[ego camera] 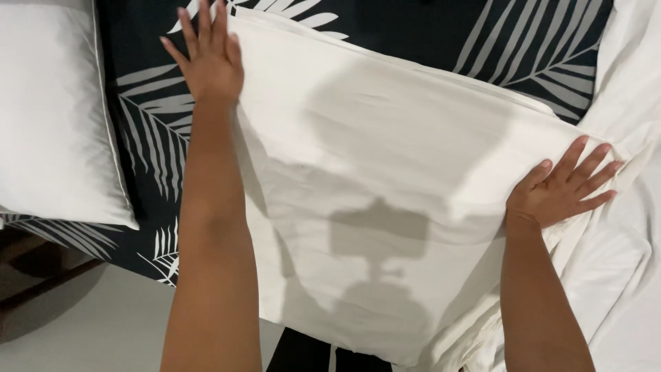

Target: The person unfolds a white sheet on a bed, smooths it out, and then folds it into a neat rectangular shape. The person handles the sheet by hand, adjusting and aligning the edges throughout the process.

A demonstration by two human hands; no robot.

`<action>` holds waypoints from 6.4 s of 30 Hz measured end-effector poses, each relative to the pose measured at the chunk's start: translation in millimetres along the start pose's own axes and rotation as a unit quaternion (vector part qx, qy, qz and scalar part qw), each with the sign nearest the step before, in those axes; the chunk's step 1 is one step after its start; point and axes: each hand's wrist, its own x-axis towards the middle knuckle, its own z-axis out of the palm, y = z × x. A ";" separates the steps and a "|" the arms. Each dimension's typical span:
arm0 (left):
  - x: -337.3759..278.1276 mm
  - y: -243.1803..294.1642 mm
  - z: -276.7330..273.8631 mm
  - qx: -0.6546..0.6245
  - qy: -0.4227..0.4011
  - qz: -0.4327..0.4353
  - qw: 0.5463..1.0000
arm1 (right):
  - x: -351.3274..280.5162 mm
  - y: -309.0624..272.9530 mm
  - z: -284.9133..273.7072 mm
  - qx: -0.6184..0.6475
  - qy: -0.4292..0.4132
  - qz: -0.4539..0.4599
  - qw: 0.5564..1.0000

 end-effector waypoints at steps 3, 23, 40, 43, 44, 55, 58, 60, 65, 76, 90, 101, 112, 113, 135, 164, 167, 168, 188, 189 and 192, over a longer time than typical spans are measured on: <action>-5.9 53.0 -6.1 0.022 0.002 -0.115 0.993 | 0.2 -1.6 -3.8 -0.008 0.006 0.001 1.000; -7.8 4.1 9.6 0.034 -0.039 0.021 0.998 | -0.3 -4.2 -4.0 0.005 0.003 0.013 1.000; -257.8 262.1 137.1 -0.169 0.069 0.337 0.924 | 1.0 1.4 8.4 -0.044 0.027 0.010 0.999; -193.5 130.7 127.9 -0.069 0.081 0.216 0.971 | -0.5 2.5 7.8 -0.049 0.019 0.015 0.998; -178.4 76.7 118.9 0.005 0.060 0.117 0.991 | -1.6 3.1 7.9 -0.053 0.012 0.017 0.998; -173.1 -71.9 66.7 -0.034 0.073 -0.083 0.993 | -117.6 -94.4 12.2 -0.052 -0.034 -0.028 0.998; -170.5 -66.8 63.4 -0.036 0.058 -0.082 0.994 | -232.0 -206.8 22.6 0.067 -0.057 -0.244 0.966; -170.2 -64.9 62.9 -0.036 0.053 -0.078 0.995 | -278.0 -255.6 13.6 0.103 -0.062 -0.305 0.945; -173.2 -68.5 67.0 -0.036 0.063 -0.080 0.994 | -250.5 -172.5 36.0 0.085 -0.124 -0.352 0.924; -235.8 48.4 136.9 0.032 0.056 -0.093 0.994 | -180.6 86.6 25.3 -0.033 0.039 -0.114 0.992; -343.5 80.9 145.4 -0.075 0.071 0.168 0.980 | -178.0 82.6 26.2 -0.035 0.023 -0.107 0.993; -303.5 -132.7 94.1 0.008 0.001 -0.155 0.988 | -205.9 5.0 -25.8 -0.160 -0.069 0.015 0.985; -305.5 -134.4 100.5 0.071 -0.033 -0.148 0.986 | -418.7 -82.1 16.1 0.104 -0.099 -0.256 0.956; -306.7 -138.9 106.6 0.082 -0.014 -0.145 0.986 | -409.4 -42.9 12.7 0.072 -0.103 -0.217 0.968; -461.2 -85.0 164.8 0.006 0.086 0.065 0.994 | -415.6 157.6 14.2 -0.014 -0.045 -0.090 0.995; -266.5 -105.6 57.1 -0.237 0.078 -0.140 0.958 | -233.9 133.7 0.0 0.220 -0.019 0.241 0.945; -243.9 -89.6 42.3 -0.335 0.017 -0.190 0.923 | -218.7 139.3 -2.4 0.179 -0.100 0.229 0.951; -239.6 -89.5 38.5 -0.334 0.016 -0.187 0.924 | -215.2 125.9 -21.8 0.179 -0.098 0.233 0.951; -251.6 -166.5 -119.4 -0.750 -0.274 -0.057 0.599 | -172.7 117.8 -216.3 0.231 -0.333 0.263 0.876; -260.8 -171.6 -125.7 -0.751 -0.273 -0.053 0.599 | -179.9 110.9 -236.3 0.233 -0.329 0.261 0.877; -297.4 -202.0 -130.3 -0.723 -0.236 -0.067 0.646 | -209.9 102.7 -276.8 0.302 -0.257 0.316 0.862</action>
